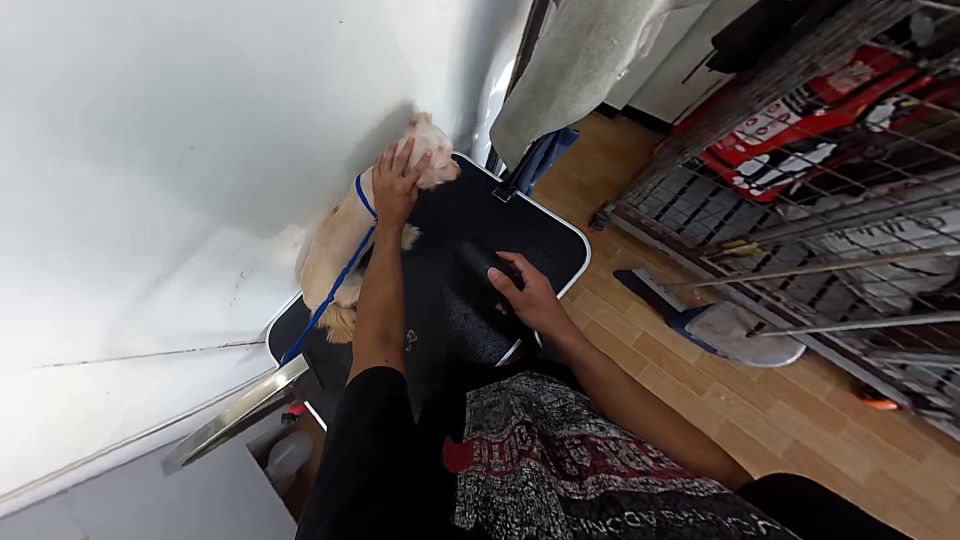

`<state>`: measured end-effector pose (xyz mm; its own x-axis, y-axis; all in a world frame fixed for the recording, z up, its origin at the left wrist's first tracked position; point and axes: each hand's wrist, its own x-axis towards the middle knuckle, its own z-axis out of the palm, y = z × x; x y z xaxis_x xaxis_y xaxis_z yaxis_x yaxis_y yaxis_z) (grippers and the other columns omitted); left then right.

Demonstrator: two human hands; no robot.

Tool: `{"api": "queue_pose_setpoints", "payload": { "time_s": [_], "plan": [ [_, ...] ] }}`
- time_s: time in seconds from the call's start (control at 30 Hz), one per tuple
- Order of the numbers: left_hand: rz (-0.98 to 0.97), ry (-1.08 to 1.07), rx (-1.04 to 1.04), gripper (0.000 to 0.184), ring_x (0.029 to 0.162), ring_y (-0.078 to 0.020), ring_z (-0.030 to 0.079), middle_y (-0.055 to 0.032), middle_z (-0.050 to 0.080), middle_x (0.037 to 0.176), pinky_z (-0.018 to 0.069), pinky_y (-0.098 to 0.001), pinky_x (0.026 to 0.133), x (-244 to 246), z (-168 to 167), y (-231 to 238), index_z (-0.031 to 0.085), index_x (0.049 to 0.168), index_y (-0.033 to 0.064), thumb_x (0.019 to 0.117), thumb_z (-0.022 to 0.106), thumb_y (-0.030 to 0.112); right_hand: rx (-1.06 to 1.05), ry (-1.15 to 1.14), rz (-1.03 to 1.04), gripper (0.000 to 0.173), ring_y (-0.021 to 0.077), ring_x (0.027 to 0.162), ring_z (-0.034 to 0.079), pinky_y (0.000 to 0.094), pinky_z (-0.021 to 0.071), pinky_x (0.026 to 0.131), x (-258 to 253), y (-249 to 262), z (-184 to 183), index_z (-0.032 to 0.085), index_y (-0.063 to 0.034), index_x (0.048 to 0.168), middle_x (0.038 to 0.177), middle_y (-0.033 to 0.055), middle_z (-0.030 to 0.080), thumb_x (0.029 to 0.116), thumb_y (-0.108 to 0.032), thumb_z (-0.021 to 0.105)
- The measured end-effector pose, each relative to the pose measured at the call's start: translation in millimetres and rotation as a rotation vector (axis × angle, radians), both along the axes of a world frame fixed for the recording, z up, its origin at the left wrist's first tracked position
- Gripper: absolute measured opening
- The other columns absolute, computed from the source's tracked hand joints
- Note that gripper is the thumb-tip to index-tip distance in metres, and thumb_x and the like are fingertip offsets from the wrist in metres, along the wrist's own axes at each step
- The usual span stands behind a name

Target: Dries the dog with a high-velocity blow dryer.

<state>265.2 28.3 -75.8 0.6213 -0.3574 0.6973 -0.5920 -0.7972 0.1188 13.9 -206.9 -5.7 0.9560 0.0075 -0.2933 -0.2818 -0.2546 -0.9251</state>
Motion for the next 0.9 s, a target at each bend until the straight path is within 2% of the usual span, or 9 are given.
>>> {"api": "queue_pose_setpoints", "payload": {
  "time_s": [0.1, 0.3, 0.37, 0.5, 0.57, 0.67, 0.77, 0.9],
  "plan": [
    [-0.001, 0.015, -0.026, 0.043, 0.142, -0.039, 0.047, -0.009, 0.055, 0.151, 0.0371, -0.0603, 0.114, 11.8, -0.6, -3.0, 0.071, 0.131, 0.0346, 0.0974, 0.058, 0.011, -0.015, 0.034, -0.043, 0.052, 0.0168, 0.066, 0.069, 0.0339, 0.0617, 0.06, 4.1, -7.1, -7.0, 0.053, -0.0126, 0.142, 0.099, 0.0109, 0.069, 0.1024, -0.047, 0.058],
    [0.042, -0.022, -0.11, 0.038, 0.142, -0.0364, 0.048, -0.0095, 0.054, 0.153, 0.0379, -0.0552, 0.116, 25.7, 2.8, -3.9, 0.071, 0.131, 0.0344, 0.0983, 0.062, 0.017, -0.003, 0.023, -0.075, 0.049, 0.0182, 0.067, 0.07, 0.0343, 0.0616, 0.062, 30.4, -5.2, 2.8, 0.05, -0.0144, 0.144, 0.096, 0.0114, 0.069, 0.1045, -0.043, 0.057],
    [0.07, -0.041, -0.125, 0.039, 0.143, -0.0363, 0.047, -0.0093, 0.052, 0.154, 0.0384, -0.0543, 0.115, 21.7, 1.1, -5.4, 0.069, 0.134, 0.0346, 0.1004, 0.058, 0.018, 0.001, 0.017, -0.053, 0.049, 0.0186, 0.065, 0.07, 0.035, 0.0615, 0.061, 37.2, 1.4, 2.9, 0.05, -0.0156, 0.144, 0.093, 0.0113, 0.07, 0.1046, -0.044, 0.056],
    [0.177, -0.01, -0.101, 0.044, 0.146, -0.034, 0.042, -0.0077, 0.043, 0.161, 0.0402, -0.0526, 0.113, 12.1, 5.7, -6.8, 0.061, 0.144, 0.0346, 0.1036, 0.048, 0.02, 0.016, 0.008, -0.015, 0.052, 0.0199, 0.066, 0.07, 0.0372, 0.0624, 0.062, 50.6, 13.1, 7.8, 0.051, -0.0131, 0.144, 0.099, 0.0132, 0.069, 0.1032, -0.044, 0.059],
    [0.219, -0.034, -0.14, 0.045, 0.144, -0.0332, 0.045, -0.0086, 0.043, 0.161, 0.0423, -0.0516, 0.11, 15.4, 4.4, -5.7, 0.06, 0.145, 0.0339, 0.1037, 0.047, 0.021, -0.001, 0.017, -0.015, 0.054, 0.0186, 0.068, 0.069, 0.0363, 0.062, 0.064, 57.8, 11.9, 11.7, 0.051, -0.013, 0.145, 0.1, 0.0127, 0.069, 0.103, -0.046, 0.058],
    [0.251, -0.077, -0.223, 0.043, 0.139, -0.0316, 0.051, -0.0102, 0.048, 0.157, 0.0463, -0.0486, 0.107, 14.5, 2.4, -3.9, 0.064, 0.141, 0.0303, 0.1017, 0.052, 0.019, -0.006, 0.017, -0.015, 0.053, 0.0187, 0.067, 0.069, 0.0357, 0.0616, 0.063, 57.5, 7.4, 9.0, 0.051, -0.0147, 0.146, 0.097, 0.0119, 0.07, 0.1033, -0.046, 0.058],
    [0.253, -0.058, -0.217, 0.048, 0.142, -0.0314, 0.048, -0.0111, 0.041, 0.161, 0.046, -0.0476, 0.109, 9.8, 8.4, -0.4, 0.064, 0.142, 0.0261, 0.097, 0.054, 0.011, 0.01, -0.003, 0.016, 0.053, 0.0186, 0.066, 0.069, 0.0352, 0.0619, 0.062, 56.9, 7.6, 9.3, 0.05, -0.0149, 0.146, 0.097, 0.0121, 0.069, 0.1037, -0.045, 0.058],
    [0.291, -0.093, -0.192, 0.046, 0.142, -0.0351, 0.047, -0.019, 0.04, 0.16, 0.0449, -0.0492, 0.11, 5.9, 10.4, -0.2, 0.061, 0.144, 0.0236, 0.1005, 0.052, 0.012, 0.019, -0.046, 0.051, 0.052, 0.0169, 0.066, 0.069, 0.0335, 0.0614, 0.062, 56.7, 10.9, 13.9, 0.051, -0.013, 0.145, 0.096, 0.0111, 0.068, 0.1032, -0.043, 0.058]
  ]
}}
